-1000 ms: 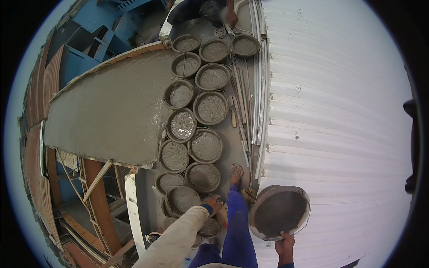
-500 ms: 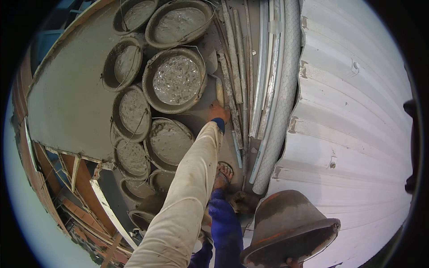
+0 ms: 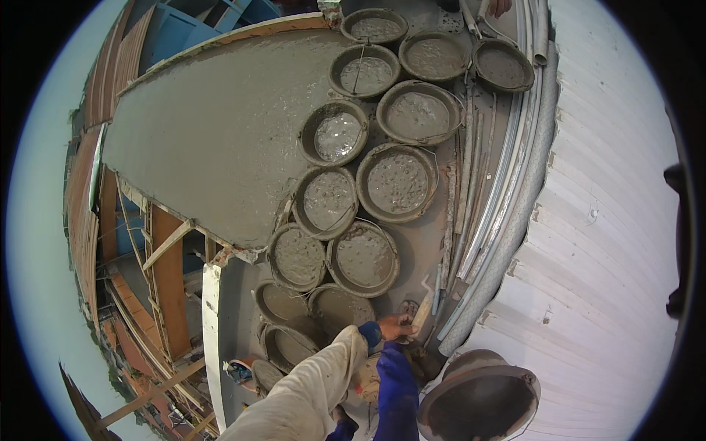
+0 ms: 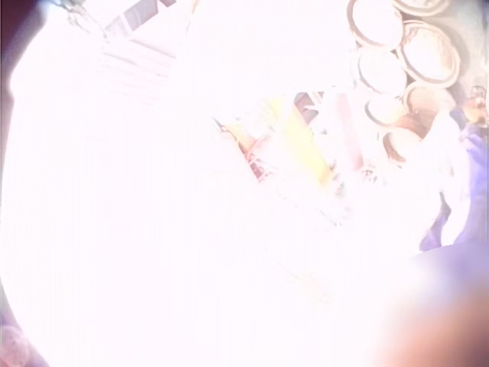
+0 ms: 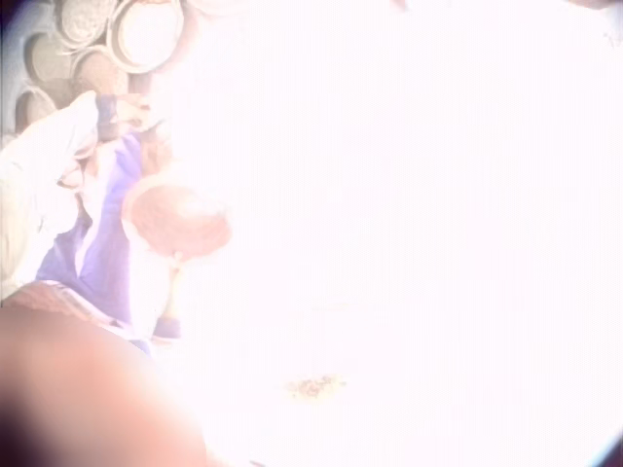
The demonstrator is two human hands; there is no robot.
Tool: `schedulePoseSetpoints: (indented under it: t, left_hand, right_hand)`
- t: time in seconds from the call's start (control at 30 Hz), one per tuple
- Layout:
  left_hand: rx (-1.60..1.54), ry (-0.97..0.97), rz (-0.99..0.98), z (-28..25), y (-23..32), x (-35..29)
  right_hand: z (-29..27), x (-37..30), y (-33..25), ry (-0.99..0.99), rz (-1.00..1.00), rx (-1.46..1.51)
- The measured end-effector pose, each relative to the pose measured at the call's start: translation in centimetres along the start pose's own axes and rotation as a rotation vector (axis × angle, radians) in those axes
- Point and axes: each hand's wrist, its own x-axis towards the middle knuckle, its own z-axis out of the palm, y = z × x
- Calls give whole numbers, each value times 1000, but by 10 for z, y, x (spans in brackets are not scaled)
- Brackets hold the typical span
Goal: The person smooths wet concrete on a rooftop using a trowel, then collects and stacks empty basins. The person walks across the roof and pours water from a basin onto the concrete surface.
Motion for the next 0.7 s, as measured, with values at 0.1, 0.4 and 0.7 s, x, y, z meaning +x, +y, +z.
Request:
schedulePoseSetpoints:
  t: [0.1,0.4,0.7]
  left_hand:
    - [126,-65,-40,41,-48,-139]
    - [31,75,-181,140,-289,-497]
    - [-928,613,150,384,-641,-643]
  right_hand:
    - [13,-38,0,-93,19,-66]
    - [34,-181,12,-489,78,-528]
    - [17,-333,132,-835,181,-908]
